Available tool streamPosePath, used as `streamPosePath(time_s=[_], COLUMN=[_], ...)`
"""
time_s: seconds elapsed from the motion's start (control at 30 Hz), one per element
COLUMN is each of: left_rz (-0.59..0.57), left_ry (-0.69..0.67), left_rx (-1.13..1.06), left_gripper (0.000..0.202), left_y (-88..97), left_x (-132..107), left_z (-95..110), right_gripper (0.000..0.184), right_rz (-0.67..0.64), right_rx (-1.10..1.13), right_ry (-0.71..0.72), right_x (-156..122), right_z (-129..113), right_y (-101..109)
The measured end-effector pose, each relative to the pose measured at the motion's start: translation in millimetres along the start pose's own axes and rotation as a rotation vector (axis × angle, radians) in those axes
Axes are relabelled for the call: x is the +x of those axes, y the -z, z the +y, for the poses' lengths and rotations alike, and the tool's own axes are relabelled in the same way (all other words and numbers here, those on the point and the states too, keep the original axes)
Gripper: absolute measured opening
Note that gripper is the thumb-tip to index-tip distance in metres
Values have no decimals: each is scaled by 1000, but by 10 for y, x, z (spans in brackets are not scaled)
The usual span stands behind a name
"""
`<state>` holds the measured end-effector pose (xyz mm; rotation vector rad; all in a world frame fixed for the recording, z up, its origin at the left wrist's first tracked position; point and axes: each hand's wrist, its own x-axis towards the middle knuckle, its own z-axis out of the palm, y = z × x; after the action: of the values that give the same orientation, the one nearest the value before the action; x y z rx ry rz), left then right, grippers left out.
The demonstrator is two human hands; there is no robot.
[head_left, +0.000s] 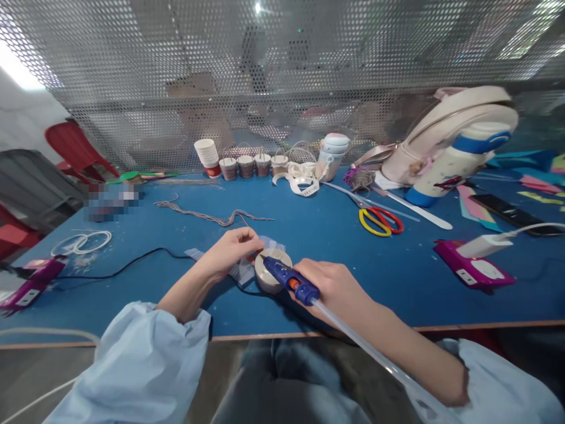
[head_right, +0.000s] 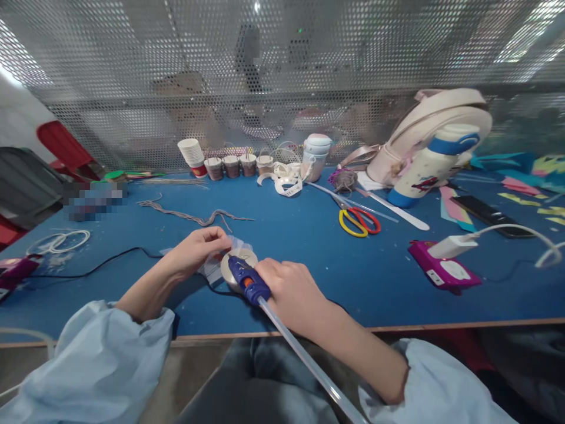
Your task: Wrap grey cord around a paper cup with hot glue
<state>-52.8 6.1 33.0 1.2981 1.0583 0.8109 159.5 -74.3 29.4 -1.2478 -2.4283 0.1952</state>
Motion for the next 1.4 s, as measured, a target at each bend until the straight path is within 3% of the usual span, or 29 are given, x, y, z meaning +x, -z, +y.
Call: streamPosePath(time_s=[0.87,1.2,1.4], left_rz=[-2,-1,-11], left_ry=[-15,-16,-16], left_rx=[-7,-9,-20], left_gripper=[25,28,25], left_y=[-5,-3,-1], left_x=[-16,-14,-15], left_z=[-17,-12,-22], right_gripper=[9,10,16], right_rz=[45,67,30], right_rx=[-35,-104,56], right_ry=[15,-63,-104], right_x=[-19,-38,-12], right_z=[-43,-42,-74], right_y=[-47,-82,-45])
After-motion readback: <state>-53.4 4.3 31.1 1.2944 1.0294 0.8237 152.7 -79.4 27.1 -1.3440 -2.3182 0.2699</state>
